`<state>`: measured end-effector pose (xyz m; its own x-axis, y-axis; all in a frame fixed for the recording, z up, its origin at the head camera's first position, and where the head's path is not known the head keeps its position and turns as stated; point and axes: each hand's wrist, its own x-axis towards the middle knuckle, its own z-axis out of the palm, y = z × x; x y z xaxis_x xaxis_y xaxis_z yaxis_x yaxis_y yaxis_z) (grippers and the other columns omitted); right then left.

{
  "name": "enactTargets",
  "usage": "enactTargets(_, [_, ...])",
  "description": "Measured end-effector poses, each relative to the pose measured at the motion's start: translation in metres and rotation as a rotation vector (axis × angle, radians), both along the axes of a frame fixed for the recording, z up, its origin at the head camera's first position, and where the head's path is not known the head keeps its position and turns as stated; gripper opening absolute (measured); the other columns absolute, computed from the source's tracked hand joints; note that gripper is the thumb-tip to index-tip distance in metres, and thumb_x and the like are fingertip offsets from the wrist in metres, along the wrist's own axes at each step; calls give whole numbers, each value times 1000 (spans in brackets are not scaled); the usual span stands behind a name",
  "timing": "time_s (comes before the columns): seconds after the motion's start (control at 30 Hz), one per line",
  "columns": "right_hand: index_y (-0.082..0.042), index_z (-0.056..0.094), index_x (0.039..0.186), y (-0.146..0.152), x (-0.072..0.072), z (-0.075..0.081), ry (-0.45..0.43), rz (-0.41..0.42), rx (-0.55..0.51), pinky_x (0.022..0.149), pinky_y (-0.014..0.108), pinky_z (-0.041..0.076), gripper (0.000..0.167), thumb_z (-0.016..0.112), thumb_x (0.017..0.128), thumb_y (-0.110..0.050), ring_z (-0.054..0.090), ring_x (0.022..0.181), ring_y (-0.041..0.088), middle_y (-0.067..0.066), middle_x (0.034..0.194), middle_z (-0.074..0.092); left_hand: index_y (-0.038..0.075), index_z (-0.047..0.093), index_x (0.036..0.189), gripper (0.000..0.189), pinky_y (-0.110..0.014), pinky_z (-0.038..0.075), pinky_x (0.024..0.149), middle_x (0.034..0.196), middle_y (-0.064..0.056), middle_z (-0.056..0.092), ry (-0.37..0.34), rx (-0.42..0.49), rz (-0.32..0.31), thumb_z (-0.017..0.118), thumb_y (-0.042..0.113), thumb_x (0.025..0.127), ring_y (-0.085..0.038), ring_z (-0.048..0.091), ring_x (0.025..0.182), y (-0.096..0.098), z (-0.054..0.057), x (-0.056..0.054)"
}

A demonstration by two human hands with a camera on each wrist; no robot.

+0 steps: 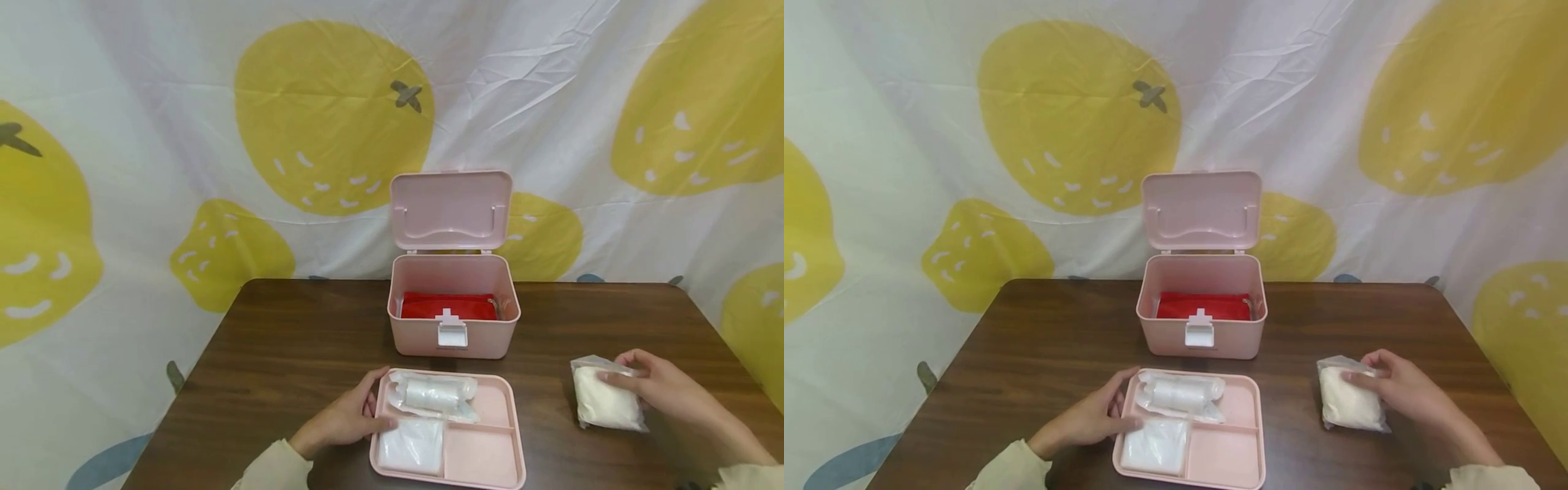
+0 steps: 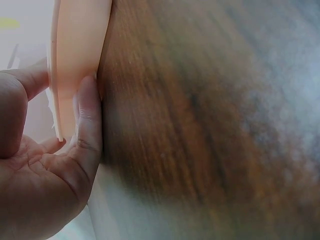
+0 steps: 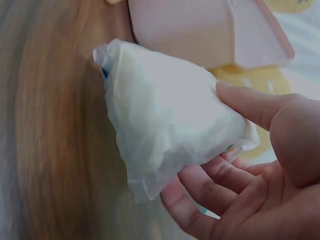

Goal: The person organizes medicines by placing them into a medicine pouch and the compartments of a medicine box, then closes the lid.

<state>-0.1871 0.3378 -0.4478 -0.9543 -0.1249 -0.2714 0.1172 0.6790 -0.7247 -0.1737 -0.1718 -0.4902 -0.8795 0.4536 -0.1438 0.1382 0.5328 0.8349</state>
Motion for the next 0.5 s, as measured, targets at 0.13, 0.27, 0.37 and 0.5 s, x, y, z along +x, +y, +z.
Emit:
enactTargets(0.13, [4, 47, 126, -14, -3, 6, 59, 9, -10, 66, 29, 54, 55, 65, 96, -38, 60, 78, 12, 11, 102, 69, 16, 29, 154, 85, -23, 47, 50, 81, -1, 57, -9, 4, 0, 78, 26, 86, -9, 56, 58, 1, 0, 0])
enactTargets(0.27, [2, 50, 122, -28, -4, 11, 88, 12, -67, 66, 29, 54, 49, 69, 94, -34, 60, 75, 10, 9, 98, 70, 16, 29, 154, 84, -24, 46, 51, 82, -1, 57, -24, 2, 7, 78, 26, 86, -10, 56, 59, 1, 1, -1])
enactTargets(0.37, [1, 50, 120, -40, -3, 16, 86, 32, -107, 67, 30, 55, 46, 69, 94, -32, 61, 75, 11, 9, 98, 69, 17, 29, 154, 84, -24, 46, 51, 82, -1, 56, -31, 3, 9, 78, 26, 86, -11, 56, 60, 1, 1, -1])
enactTargets(0.5, [2, 50, 119, -55, -2, 22, 64, 62, -187, 69, 34, 57, 44, 68, 94, -28, 64, 77, 14, 11, 99, 68, 17, 30, 153, 84, -23, 45, 50, 82, -2, 56, -34, 8, 12, 78, 25, 86, -11, 56, 59, 1, 2, 0])
